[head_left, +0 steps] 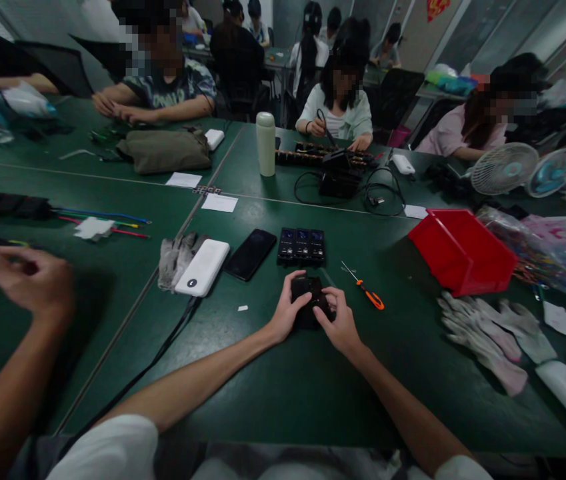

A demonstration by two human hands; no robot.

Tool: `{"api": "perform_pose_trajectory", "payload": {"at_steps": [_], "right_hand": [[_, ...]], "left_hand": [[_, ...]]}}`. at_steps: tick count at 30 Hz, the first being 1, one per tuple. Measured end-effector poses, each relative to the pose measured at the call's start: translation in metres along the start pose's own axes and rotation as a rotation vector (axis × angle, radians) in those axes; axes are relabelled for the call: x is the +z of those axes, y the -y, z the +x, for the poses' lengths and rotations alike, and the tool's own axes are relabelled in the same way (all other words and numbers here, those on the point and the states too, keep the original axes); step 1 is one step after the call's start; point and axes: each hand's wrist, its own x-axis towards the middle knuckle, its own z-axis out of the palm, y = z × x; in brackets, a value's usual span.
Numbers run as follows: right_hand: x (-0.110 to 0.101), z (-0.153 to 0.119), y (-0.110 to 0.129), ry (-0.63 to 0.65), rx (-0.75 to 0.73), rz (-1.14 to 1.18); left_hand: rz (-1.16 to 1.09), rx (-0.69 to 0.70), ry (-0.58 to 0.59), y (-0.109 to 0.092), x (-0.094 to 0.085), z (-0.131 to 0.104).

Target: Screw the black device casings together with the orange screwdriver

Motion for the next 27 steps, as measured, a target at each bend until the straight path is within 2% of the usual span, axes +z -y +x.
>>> {"api": "perform_pose_trajectory", "payload": {"at_steps": [10,16,23,26,27], "right_hand": [[-0.005,-0.006,-0.003,0.024,-0.016,-0.104],[-0.007,-0.007,-0.003,0.048,-0.064,-0.233],[-0.007,-0.008,-0.001,0.108,-0.088,-0.282],[-0.023,0.002,-0.004,0.104,-0.169,-0.386],[-0.033,0.008,-0.007,0.038,-0.206,-0.441]], "left_hand": [[0.205,0.132,0.080,-0.004,-0.001,-0.002],[0.158,0.060,0.064,-0.005,0.001,-0.001],[0.044,0.008,0.034,-0.003,0.002,0.001],[-0.016,-0.023,0.032,-0.003,0.003,0.001],[-0.043,-0.041,0.042,-0.003,0.003,0.001]]}}
